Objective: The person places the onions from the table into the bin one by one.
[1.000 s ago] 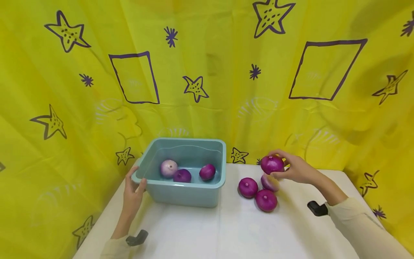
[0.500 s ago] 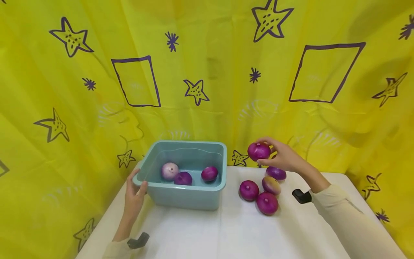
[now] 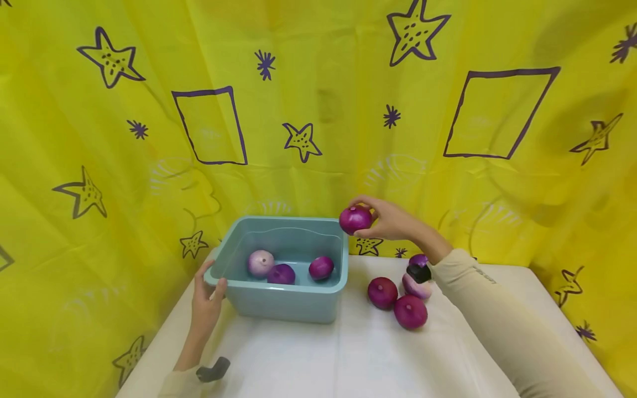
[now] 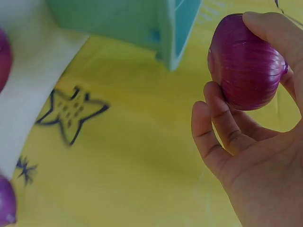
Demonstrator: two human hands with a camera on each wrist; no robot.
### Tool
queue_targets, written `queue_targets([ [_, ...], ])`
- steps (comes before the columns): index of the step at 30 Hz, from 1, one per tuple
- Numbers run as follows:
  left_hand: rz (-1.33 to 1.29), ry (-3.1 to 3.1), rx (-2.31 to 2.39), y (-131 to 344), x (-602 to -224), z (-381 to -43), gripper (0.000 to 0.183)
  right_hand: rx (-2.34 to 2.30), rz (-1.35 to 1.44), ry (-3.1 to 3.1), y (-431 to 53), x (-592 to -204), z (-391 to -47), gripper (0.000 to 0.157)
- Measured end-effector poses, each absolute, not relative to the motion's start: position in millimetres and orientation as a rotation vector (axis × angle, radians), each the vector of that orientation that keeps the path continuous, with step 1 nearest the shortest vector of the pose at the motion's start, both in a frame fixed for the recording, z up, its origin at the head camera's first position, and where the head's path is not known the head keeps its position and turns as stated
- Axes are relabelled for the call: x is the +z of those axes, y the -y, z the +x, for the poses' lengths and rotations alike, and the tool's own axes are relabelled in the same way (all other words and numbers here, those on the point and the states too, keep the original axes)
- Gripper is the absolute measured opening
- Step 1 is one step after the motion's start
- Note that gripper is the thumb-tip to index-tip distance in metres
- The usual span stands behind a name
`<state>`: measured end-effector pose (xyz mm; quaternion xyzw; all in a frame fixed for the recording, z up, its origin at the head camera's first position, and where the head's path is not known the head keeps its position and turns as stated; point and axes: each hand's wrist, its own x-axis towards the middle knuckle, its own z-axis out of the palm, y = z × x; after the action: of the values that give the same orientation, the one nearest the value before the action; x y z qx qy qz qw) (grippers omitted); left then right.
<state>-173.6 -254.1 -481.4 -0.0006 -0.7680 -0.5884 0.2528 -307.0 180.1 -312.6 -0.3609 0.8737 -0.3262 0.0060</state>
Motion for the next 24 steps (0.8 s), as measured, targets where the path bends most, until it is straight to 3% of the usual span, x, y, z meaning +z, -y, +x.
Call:
queue_targets([
  [13,-0.004,2.089,-1.586,253.9,-484.9,-173.3,0.061,-0.941,-1.221,-2.61,-78.4,-307.2,-328.2,0.06],
  [24,-0.04,2.081,-1.538,254.0,-485.6,-176.4,0.061,-0.889,-1.319,-2.525,-25.7,-326.2,-342.3,0.058],
])
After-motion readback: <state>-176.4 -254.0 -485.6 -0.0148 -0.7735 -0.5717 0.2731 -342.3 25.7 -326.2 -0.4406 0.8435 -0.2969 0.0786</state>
